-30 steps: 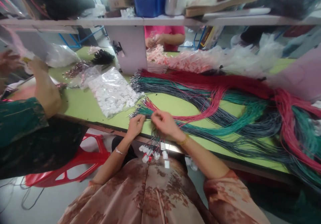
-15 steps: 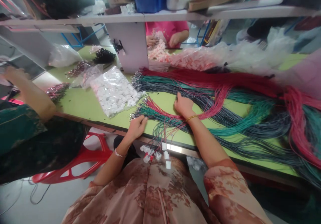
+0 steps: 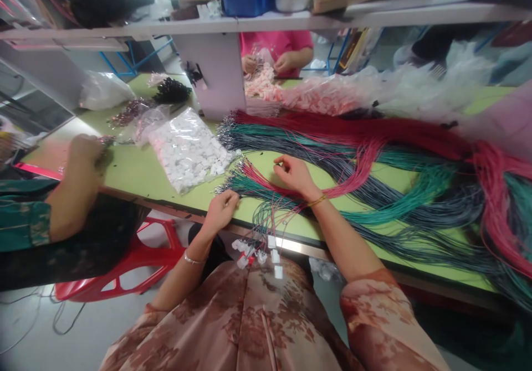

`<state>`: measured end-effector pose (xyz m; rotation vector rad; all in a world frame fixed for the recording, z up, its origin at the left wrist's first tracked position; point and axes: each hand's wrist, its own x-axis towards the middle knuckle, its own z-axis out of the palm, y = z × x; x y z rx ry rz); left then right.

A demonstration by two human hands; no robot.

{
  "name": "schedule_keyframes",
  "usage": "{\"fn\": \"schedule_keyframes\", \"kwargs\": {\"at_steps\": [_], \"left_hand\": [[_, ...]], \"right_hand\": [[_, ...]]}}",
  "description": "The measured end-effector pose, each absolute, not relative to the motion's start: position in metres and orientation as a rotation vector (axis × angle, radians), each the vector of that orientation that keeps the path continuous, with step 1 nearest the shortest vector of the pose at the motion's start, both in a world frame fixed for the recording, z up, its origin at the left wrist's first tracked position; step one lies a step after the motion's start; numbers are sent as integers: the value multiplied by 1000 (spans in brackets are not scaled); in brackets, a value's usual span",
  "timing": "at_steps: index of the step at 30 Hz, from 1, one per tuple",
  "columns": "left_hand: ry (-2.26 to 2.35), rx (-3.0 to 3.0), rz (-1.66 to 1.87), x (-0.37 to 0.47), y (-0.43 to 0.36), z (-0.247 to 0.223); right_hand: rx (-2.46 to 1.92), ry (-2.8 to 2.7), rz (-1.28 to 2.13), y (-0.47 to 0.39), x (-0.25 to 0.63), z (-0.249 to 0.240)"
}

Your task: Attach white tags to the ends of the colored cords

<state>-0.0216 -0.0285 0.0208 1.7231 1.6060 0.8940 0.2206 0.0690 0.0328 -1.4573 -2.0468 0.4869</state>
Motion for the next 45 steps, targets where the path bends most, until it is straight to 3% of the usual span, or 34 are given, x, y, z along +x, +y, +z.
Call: {"fn": "schedule_keyframes", "kwargs": {"at_steps": [12,17,25,33,39,45], "left_hand": [[1537,1784,927,-19,-37,20],[1399,1417,1027,-18,-33,11],[1224,1025,1115,-11,-30,15],[1231,951,1019,-9,-30,18],[1534,1714,960,-8,-52,27],[1721,1649,893,-22,-82,12]], "right_hand": [[-2018,-2116,98,85,231,16],[-1999,-2194,52,74,228,26],[-628,-2366,761,28,175,45],[-653,-2457,652,18,157,24],[-755,-2427,1037,16,162,30],[-618,-2584,1188,12,169,38]]}}
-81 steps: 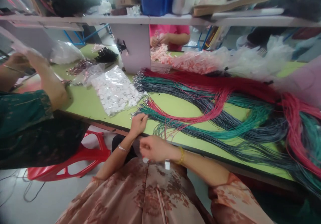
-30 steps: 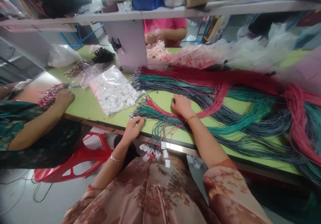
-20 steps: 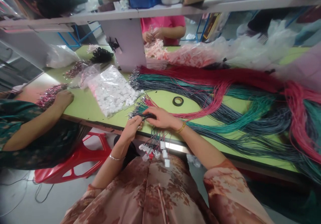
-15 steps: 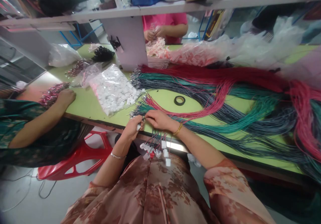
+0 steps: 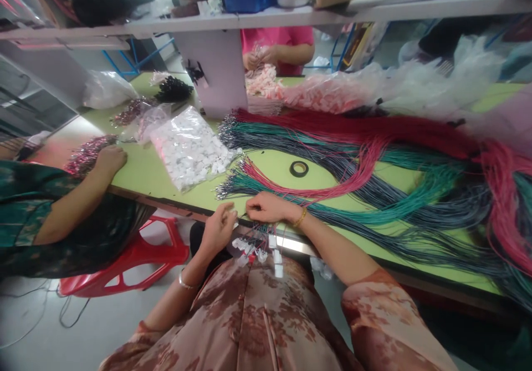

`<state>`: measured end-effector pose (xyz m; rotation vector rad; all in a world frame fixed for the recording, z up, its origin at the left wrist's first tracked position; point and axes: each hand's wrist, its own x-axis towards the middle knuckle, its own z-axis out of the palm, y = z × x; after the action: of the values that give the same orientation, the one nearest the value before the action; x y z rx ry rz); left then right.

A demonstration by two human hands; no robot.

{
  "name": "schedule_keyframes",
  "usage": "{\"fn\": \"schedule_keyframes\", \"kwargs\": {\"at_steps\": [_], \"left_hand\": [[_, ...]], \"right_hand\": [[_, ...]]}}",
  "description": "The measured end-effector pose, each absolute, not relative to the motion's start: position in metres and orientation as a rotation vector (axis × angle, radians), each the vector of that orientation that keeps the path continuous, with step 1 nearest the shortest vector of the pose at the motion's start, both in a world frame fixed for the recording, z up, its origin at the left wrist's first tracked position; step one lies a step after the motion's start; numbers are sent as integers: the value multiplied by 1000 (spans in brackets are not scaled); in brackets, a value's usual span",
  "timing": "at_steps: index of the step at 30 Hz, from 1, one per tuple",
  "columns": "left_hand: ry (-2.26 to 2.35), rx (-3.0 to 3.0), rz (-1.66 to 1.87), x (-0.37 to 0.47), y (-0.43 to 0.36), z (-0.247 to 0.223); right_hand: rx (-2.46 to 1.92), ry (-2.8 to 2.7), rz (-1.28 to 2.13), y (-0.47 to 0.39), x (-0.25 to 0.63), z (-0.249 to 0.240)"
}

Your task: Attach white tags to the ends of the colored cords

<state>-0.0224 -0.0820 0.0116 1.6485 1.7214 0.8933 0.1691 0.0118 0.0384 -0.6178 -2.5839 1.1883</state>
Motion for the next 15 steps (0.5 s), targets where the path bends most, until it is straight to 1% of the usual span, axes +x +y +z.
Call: {"fn": "schedule_keyframes", "kwargs": {"at_steps": [3,6,8,13,15], "left_hand": [[1593,1733,847,-31,-93,12],[1512,1883,868,-39,-95,21],[1564,1896,944,-47,-86,26],[1811,1808,1117,-73,-24,18],[1913,1850,1152,-80,8,10]], "right_hand": [[-660,-2523,1142,18,167,43],[-775,-2515,932,30,157,43],[-844,-2633,777,35,145,39],[-1195,-2790,358,29,112,24],[-1212,-2820,243,24,106,20]]}}
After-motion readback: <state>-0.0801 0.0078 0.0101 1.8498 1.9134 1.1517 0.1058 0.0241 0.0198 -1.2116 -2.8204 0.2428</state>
